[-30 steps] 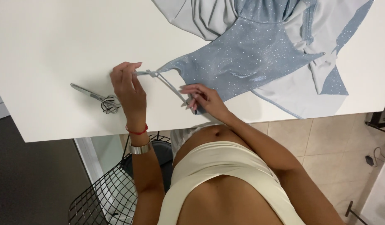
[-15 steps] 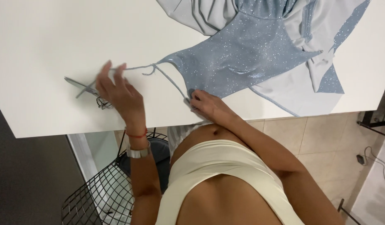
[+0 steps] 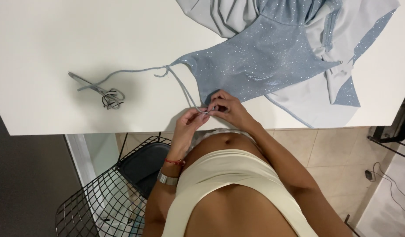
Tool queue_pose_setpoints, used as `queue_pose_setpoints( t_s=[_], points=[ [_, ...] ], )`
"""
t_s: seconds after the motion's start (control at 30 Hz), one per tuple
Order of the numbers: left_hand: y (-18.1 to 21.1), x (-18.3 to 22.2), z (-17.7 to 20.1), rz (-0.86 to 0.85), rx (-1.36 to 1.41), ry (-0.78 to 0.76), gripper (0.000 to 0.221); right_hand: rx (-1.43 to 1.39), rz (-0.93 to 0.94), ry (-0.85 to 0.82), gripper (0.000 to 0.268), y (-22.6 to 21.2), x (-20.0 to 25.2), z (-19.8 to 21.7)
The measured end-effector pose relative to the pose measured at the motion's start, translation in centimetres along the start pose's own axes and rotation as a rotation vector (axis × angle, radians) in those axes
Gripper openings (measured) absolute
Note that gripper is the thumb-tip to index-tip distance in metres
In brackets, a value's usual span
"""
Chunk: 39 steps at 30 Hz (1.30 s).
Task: Finishing a garment by cutting fabric, turning it right-side out, and inspecting the straps.
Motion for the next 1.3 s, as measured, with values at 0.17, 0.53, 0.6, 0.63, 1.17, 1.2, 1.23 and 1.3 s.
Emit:
queue_pose_setpoints(
  t_s=[0.17, 0.53, 0.6, 0.63, 1.17, 1.2, 1.23, 1.3],
  points=[
    [0.9, 0.2, 0.8, -0.059, 0.038, 0.111, 0.018, 0.034, -0.016, -0.009, 0.012, -0.2, -0.3, -0.1],
    [6.0, -1.0, 3.0, -0.144, 0.152, 0.182, 0.020, 0.144, 0.004, -0.054, 0.010, 0.5, 0.4, -1.1],
    [7.7, -1.7, 3.4, -0.167, 0.141, 0.194, 0.020, 0.162, 0.009, -0.062, 0.009, 0.9, 0.5, -1.2],
    [8.6, -2.0, 3.6, -0.180, 0.141, 0.199, 0.022, 0.183, 0.005, -0.072, 0.010, 1.2, 0.5, -1.4],
    [13.4, -4.5, 5.0, -0.210, 0.025, 0.283, 0.020, 0.278, -0.005, -0.081, 0.013, 1.7, -0.1, -1.5],
    [13.8, -3.9, 4.5, -0.213, 0.025, 0.283, 0.020, 0.278, -0.002, -0.081, 0.013, 0.1, -1.5, -1.1],
    [14.4, -3.1, 4.0, -0.246, -0.014, 0.290, 0.020, 0.278, 0.012, -0.049, 0.019, -1.6, -2.8, -0.6],
    [14.7, -2.2, 3.6, -0.277, -0.055, 0.296, 0.019, 0.279, 0.026, -0.016, 0.026, -4.2, -5.6, 0.0]
  ],
)
Point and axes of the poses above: each hand's wrist, its own x-axis away from the middle knuckle, its own z-axis out of the back of the hand, y = z × x, the point moved 7 cm from there along -x, towards the middle knuckle, and after that the axes turned 13 degrees about z, right-handed, at the moved point
